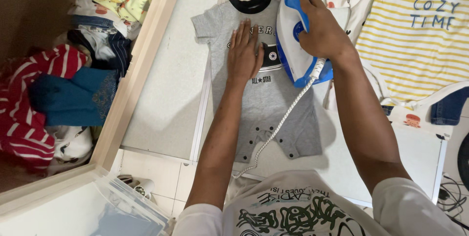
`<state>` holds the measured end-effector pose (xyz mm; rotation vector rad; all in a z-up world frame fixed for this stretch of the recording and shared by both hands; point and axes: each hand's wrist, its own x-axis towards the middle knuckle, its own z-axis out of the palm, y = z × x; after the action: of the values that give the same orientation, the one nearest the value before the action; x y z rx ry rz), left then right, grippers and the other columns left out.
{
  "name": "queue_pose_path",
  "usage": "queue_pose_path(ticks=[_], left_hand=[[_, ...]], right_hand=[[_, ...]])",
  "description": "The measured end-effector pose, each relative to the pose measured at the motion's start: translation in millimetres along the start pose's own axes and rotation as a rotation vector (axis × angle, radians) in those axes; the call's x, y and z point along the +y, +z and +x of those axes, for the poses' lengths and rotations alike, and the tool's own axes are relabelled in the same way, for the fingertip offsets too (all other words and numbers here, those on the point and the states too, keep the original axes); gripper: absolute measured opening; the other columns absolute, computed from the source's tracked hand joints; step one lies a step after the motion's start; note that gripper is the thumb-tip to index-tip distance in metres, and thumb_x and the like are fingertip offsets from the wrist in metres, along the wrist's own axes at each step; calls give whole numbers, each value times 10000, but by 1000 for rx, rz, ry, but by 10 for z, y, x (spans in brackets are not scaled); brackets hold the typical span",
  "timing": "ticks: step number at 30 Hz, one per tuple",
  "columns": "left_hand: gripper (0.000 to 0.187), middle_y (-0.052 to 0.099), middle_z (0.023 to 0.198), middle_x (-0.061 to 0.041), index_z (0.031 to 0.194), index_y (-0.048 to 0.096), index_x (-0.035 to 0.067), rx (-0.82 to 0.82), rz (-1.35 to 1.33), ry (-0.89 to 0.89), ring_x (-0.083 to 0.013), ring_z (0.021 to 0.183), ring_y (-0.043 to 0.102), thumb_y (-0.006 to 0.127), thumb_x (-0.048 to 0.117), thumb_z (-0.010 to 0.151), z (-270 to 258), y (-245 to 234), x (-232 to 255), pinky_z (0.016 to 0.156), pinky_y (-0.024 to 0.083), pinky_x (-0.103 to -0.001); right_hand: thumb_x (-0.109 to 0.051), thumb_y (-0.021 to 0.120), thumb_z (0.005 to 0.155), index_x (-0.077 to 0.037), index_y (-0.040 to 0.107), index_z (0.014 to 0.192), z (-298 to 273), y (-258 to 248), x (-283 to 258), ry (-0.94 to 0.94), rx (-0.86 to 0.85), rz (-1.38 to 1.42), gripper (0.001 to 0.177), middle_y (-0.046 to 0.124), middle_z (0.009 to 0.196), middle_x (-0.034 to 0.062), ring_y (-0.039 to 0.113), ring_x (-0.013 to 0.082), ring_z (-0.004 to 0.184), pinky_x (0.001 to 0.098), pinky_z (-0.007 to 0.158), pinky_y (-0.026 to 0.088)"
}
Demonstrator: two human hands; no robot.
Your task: The person irons a gray baby onesie on a white ironing board, flipping it over to smooth both sides. They then retrieve a yellow patterned baby onesie from a drawer and iron it as well.
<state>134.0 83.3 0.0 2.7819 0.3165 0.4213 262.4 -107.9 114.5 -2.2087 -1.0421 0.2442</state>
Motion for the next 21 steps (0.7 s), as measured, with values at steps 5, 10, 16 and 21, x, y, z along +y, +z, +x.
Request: queue_pose_path(ticks=[5, 10, 16, 21], left_hand=[[530, 350, 1647, -189, 1492, 531, 15, 3, -3, -6, -312, 1564, 265, 510, 277, 1033, -28, 26, -3, 1294, 195, -478], [541, 331, 1656, -181, 1500, 520, 13, 14, 15, -4, -303, 1564, 251, 512, 281, 1031, -5, 58, -11, 1286, 193, -479], [549, 324, 1657, -189, 1501, 506, 13, -18, 13, -10, -310, 1560, 246, 507, 275, 1019, 13, -2, 5, 1282, 192, -476], [553, 336, 1639, -197, 1503, 485, 17, -32, 24, -22, -314, 1550, 257, 507, 278, 1015, 35, -17, 42, 1280, 183, -479]], right_hand=[[63, 664, 757, 45, 416, 1544, -78, -131, 164, 44, -35, -43, 825, 363, 1593, 349, 400, 493, 1447, 439, 1182, 379], [63, 656, 767, 80, 391, 1547, -192, -266, 402, 74, 8, -91, 824, 375, 1577, 371, 390, 510, 1454, 440, 1202, 368], [82, 627, 786, 130, 376, 1557, -286, -317, 414, 37, 107, -103, 812, 362, 1581, 398, 372, 519, 1472, 441, 1226, 351], [88, 653, 755, 108, 398, 1531, -310, -258, 43, -29, 61, -1, 817, 382, 1570, 370, 388, 503, 1459, 432, 1206, 373]])
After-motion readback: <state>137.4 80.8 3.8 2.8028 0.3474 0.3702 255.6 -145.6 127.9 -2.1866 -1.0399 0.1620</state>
